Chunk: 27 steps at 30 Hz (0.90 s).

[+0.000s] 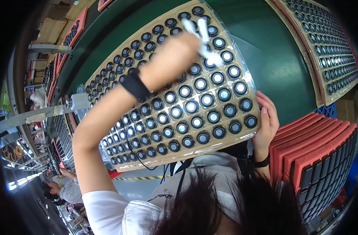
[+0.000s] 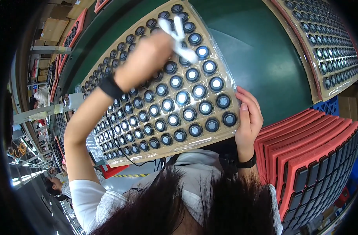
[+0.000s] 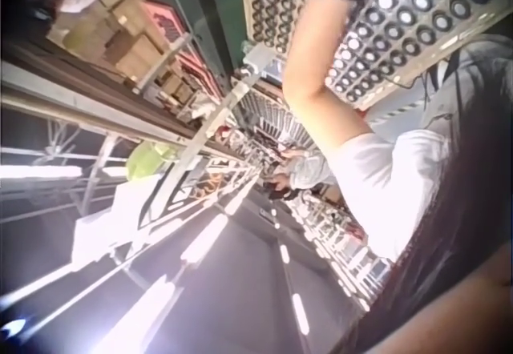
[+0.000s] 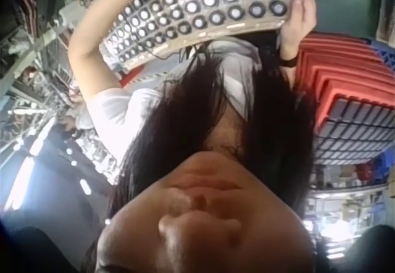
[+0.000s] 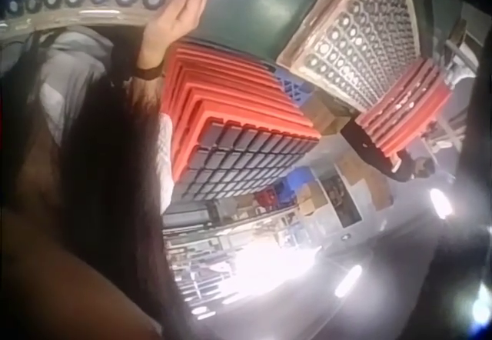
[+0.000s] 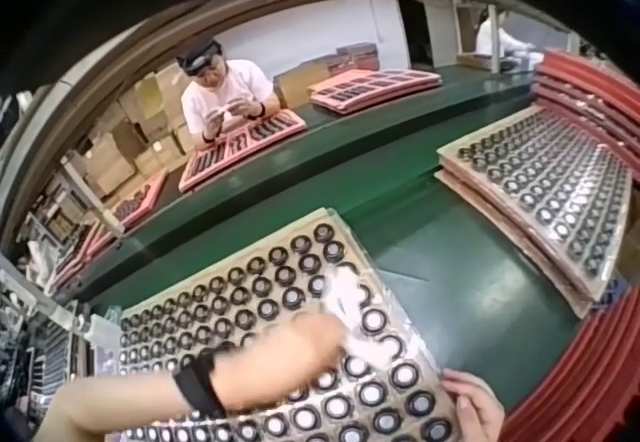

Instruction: Applying small black labels to electronic components arranged in a grid tray.

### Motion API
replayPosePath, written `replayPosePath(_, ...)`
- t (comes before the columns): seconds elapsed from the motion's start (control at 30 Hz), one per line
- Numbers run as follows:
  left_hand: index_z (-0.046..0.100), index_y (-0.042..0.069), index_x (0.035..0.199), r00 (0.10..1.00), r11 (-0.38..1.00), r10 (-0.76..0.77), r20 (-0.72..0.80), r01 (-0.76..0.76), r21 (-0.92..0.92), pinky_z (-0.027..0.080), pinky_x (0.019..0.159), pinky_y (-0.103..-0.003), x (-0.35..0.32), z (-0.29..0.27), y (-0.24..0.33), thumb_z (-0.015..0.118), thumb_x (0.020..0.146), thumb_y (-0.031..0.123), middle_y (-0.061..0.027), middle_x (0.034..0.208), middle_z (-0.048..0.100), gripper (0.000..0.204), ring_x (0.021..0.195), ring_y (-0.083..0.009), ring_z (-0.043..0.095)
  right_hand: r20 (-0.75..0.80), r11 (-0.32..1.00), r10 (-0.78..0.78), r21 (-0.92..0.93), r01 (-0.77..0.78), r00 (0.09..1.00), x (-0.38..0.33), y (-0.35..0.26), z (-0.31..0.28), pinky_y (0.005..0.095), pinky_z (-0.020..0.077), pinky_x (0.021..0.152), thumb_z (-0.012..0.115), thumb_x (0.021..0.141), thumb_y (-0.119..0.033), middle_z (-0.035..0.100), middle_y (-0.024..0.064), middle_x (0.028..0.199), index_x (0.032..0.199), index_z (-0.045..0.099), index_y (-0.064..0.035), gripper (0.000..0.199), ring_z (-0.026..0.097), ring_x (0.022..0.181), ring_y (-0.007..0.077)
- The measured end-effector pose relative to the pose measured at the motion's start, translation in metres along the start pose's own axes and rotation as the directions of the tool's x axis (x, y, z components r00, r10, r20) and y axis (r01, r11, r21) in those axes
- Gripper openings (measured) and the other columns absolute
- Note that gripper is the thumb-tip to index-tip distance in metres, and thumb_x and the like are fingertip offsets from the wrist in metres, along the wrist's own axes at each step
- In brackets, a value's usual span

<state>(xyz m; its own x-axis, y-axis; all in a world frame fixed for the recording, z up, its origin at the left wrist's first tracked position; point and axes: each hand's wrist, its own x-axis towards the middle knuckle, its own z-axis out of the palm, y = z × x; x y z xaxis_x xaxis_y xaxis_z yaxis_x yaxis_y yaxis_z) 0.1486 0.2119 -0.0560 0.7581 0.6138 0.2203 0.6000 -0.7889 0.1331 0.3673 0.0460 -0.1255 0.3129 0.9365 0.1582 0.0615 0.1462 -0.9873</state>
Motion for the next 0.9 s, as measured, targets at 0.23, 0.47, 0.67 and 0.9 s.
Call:
replayPosePath(0.23, 0.051, 0.003, 0.077, 0.917, 0.789, 0.367, 0.157, -0.217, -0.575, 0.047, 0.059, -0.034, -0.01, 0.0, 0.09, 0.05, 0.071, 0.003, -0.0126, 0.077, 0.054, 0.006, 0.069, -0.0273, 0.056, -0.012, 1.0, -0.007, 0.002, 0.007, 1.0, 0.0, 0.001, -0.004, 0.0315, 0.0346, 0.091, 0.039, 0.084, -0.004, 0.054, 0.0165, 0.109, 0.095, 0.057, 0.0049, 0.023, 0.05, 0.102, 0.0235)
replayPosePath(0.47, 0.052, 0.0, 0.07, 0.989, 0.994, 0.027, -0.148, -0.011, 0.111, 0.046, 0.057, -0.038, 0.049, -0.018, -0.054, 0.052, 0.07, 0.006, -0.0165, 0.068, 0.054, 0.006, 0.065, -0.0321, 0.055, 0.012, 0.999, -0.04, -0.006, 0.04, 0.999, 0.006, -0.008, -0.007, 0.0314, 0.0357, 0.09, 0.04, 0.083, -0.004, 0.054, 0.0168, 0.108, 0.094, 0.057, 0.0049, 0.023, 0.05, 0.101, 0.0235)
replayPosePath(0.67, 0.056, 0.001, 0.083, 0.997, 1.0, -0.014, -0.071, 0.014, -0.007, 0.046, 0.063, -0.036, 0.044, 0.001, -0.014, 0.054, 0.073, 0.003, -0.0148, 0.078, 0.055, 0.011, 0.071, -0.031, 0.055, 0.01, 0.999, -0.046, 0.008, 0.046, 0.999, 0.008, -0.008, -0.012, 0.0309, 0.0361, 0.089, 0.04, 0.083, -0.003, 0.055, 0.0158, 0.107, 0.096, 0.056, 0.0047, 0.022, 0.05, 0.101, 0.0224)
replayPosePath(0.9, 0.054, 0.002, 0.088, 0.878, 0.822, 0.461, 0.132, -0.367, -0.435, 0.047, 0.058, -0.034, 0.015, 0.007, 0.087, 0.054, 0.073, 0.005, -0.0083, 0.075, 0.05, 0.015, 0.067, -0.0245, 0.055, -0.053, 0.967, 0.089, 0.243, -0.074, 0.995, 0.0, 0.0, -0.007, 0.0297, 0.0351, 0.09, 0.038, 0.085, -0.003, 0.053, 0.0142, 0.11, 0.105, 0.05, 0.0046, 0.024, 0.049, 0.102, 0.0197)
